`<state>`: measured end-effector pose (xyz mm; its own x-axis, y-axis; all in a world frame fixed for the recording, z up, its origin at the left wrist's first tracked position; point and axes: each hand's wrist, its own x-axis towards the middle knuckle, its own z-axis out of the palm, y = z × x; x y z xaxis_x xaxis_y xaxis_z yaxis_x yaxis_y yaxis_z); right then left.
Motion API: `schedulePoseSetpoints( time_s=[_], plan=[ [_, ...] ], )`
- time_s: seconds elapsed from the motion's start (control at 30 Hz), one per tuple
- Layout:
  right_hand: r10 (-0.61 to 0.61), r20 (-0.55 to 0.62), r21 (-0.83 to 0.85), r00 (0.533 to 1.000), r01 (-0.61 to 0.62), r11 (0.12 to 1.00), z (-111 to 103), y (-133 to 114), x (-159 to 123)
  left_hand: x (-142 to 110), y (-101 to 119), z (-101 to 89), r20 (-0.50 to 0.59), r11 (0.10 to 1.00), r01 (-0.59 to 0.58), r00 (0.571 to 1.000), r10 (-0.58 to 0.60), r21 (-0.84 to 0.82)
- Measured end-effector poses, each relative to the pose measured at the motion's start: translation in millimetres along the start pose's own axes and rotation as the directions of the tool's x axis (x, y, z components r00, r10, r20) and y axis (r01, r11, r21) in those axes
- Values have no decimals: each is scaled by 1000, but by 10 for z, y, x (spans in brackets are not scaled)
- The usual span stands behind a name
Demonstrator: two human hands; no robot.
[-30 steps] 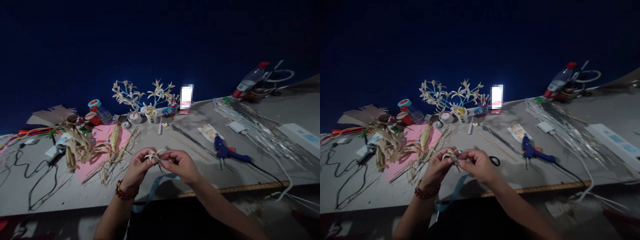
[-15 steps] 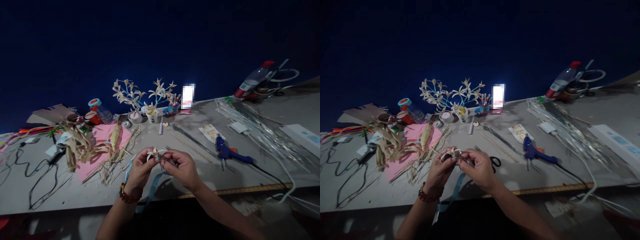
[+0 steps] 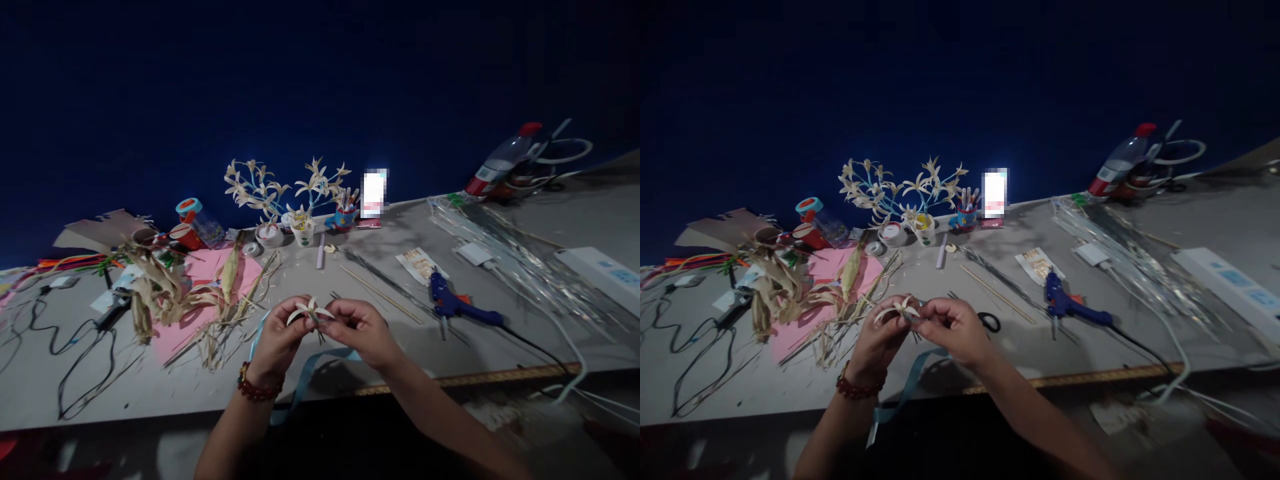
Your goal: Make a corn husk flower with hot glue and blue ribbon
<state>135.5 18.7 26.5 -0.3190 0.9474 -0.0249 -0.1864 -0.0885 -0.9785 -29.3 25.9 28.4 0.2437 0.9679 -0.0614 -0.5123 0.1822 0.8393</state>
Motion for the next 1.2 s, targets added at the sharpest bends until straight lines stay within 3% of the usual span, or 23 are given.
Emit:
schedulePoseSetpoints(
  time_s=[0.13,0.33,0.47,0.57,0.7,0.8,0.87,1.0,1.1,1.2],
  plan=[
    [-38,6,22,999,38,999,35,-31,-12,6,1,2,64,1000,18,998,-16,-25],
    [-318,-119,-302,941,270,914,65,-85,-52,-16,-66,37,56,997,41,998,-38,-69],
    [-378,-122,-386,918,307,870,58,-96,-66,-29,-102,59,19,996,21,1000,-20,-85],
    [-316,-85,-338,945,271,901,37,-103,-52,-22,-93,45,26,997,22,999,-20,-81],
    [-104,5,-94,995,104,990,17,-71,-10,3,-68,9,48,995,36,998,-31,-92],
    [-7,35,36,999,5,999,18,-40,9,19,-66,-5,65,992,66,996,-59,-107],
    [-4,36,52,999,2,999,22,-38,11,23,-69,-4,72,990,82,995,-74,-114],
    [-155,-44,-155,987,147,977,34,-84,-9,17,-66,26,39,990,61,998,-56,-129],
    [-311,-115,-372,944,249,894,56,-118,-37,-1,-77,62,-26,993,23,999,-26,-118],
    [-390,-134,-470,911,289,834,83,-121,-61,-24,-110,86,-84,994,-20,996,10,-108]
  ],
)
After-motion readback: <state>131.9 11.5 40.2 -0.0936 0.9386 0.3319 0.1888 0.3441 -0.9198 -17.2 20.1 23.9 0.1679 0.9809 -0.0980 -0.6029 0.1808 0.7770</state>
